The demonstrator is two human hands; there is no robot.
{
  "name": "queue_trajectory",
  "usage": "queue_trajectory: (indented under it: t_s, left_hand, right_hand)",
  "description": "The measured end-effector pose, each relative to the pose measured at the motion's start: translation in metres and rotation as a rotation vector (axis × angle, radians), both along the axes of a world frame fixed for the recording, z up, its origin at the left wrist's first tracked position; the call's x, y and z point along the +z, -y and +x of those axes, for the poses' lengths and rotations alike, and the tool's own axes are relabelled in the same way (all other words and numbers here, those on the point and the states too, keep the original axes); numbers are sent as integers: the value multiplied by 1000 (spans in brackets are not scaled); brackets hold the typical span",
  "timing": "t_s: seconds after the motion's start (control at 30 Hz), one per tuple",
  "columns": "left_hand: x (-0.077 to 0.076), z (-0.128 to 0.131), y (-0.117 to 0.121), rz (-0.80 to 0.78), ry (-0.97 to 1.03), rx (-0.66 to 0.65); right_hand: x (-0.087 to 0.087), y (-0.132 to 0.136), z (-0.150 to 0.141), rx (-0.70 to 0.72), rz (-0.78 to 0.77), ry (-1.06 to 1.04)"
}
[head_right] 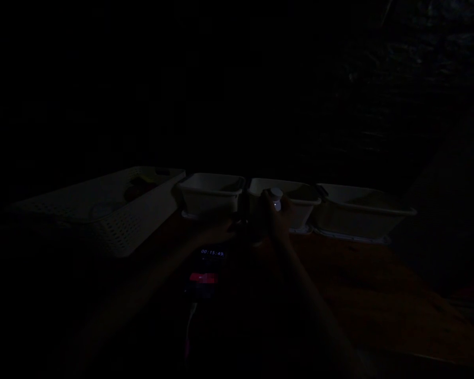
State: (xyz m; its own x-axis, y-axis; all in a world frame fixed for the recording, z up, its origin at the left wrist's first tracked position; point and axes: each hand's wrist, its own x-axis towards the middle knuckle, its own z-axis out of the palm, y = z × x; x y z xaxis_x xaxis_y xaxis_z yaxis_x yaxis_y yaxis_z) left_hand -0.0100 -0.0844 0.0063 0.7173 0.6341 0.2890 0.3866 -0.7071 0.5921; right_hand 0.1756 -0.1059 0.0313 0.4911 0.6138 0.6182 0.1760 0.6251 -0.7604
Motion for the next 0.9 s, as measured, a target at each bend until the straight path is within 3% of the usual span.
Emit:
queue_trajectory:
  t_s: [0.23,0.33,0.53,0.67,0.9]
  left_hand:
    - [14,19,3,-166,142,81]
    - [13,31,-9,-197,243,134]
    - [7,41,-26,-321,439,71]
    - [3,35,-23,-324,443,158]
    - [0,28,-13,-206,490,200]
  right_hand:
    - [7,2,-5,104,-4,189]
    - [1,-3,-6,194,-27,187]
    - [-11,-18,1,298,-43,157]
    - [-11,-18,-1,330,-38,213]
    - [-24,-16,-14,390,-76,178]
